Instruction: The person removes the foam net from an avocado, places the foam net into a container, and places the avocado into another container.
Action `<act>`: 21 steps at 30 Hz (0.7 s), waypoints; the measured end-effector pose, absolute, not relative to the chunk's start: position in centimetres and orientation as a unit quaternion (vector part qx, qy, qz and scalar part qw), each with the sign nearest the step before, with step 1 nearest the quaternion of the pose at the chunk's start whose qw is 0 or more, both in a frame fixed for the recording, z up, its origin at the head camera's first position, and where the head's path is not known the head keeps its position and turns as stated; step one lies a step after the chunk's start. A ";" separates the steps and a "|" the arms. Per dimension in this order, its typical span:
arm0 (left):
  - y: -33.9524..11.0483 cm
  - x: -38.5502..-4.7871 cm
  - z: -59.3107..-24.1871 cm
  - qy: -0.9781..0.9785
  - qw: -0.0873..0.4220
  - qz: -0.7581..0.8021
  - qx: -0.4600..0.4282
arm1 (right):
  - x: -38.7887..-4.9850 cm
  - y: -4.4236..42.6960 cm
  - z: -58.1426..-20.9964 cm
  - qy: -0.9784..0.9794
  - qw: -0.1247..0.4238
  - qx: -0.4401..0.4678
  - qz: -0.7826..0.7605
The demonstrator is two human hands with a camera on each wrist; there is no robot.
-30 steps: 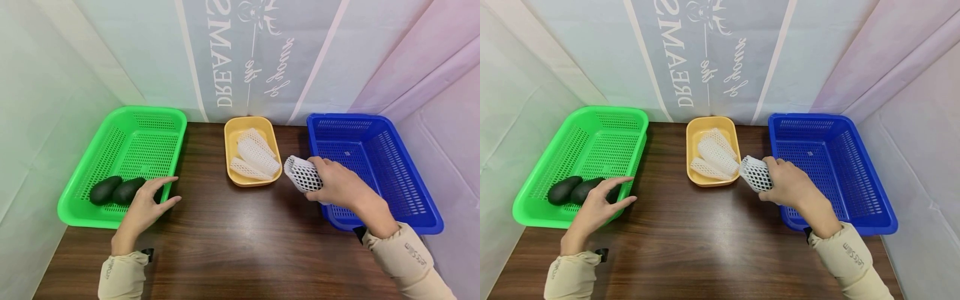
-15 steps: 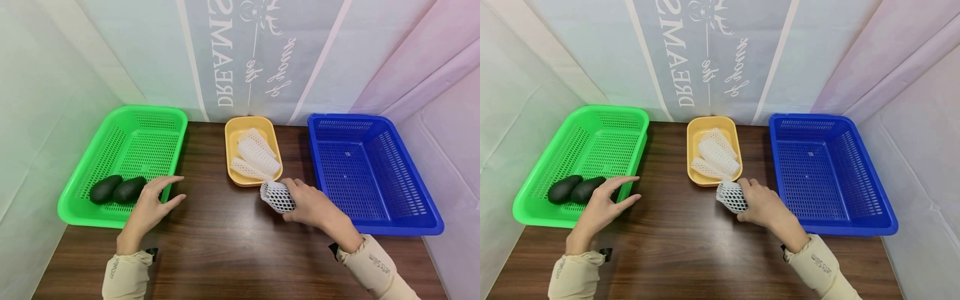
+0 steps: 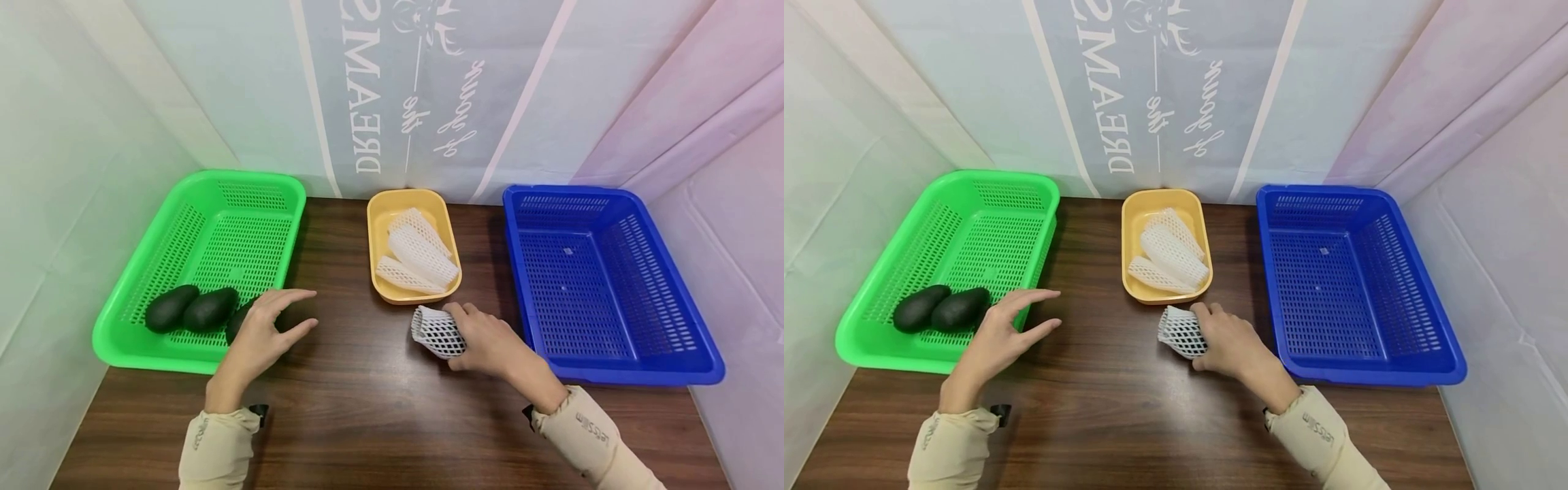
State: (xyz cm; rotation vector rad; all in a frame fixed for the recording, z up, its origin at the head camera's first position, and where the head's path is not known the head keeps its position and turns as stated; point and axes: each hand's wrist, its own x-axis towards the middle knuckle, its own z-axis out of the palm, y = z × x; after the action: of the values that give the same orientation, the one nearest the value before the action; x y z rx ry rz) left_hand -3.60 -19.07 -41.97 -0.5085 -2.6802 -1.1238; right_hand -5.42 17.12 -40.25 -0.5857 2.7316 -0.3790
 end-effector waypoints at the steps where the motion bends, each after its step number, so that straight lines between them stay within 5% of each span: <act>1: -19.0 -3.6 -41.9 -0.904 0.093 -0.380 -0.171 | -5.4 17.0 -40.6 0.956 0.156 -0.208 -0.133; 21: -15.2 -3.8 -43.8 -0.895 -0.001 -0.404 -0.190 | -4.8 15.8 -43.9 0.954 0.123 -0.242 -0.128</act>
State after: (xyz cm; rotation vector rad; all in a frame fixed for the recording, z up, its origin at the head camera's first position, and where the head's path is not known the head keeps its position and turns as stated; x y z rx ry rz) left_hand -3.78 -15.23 -43.77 -0.5965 -2.8143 -1.2694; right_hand -4.75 15.79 -43.88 -0.7047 2.7837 -0.3747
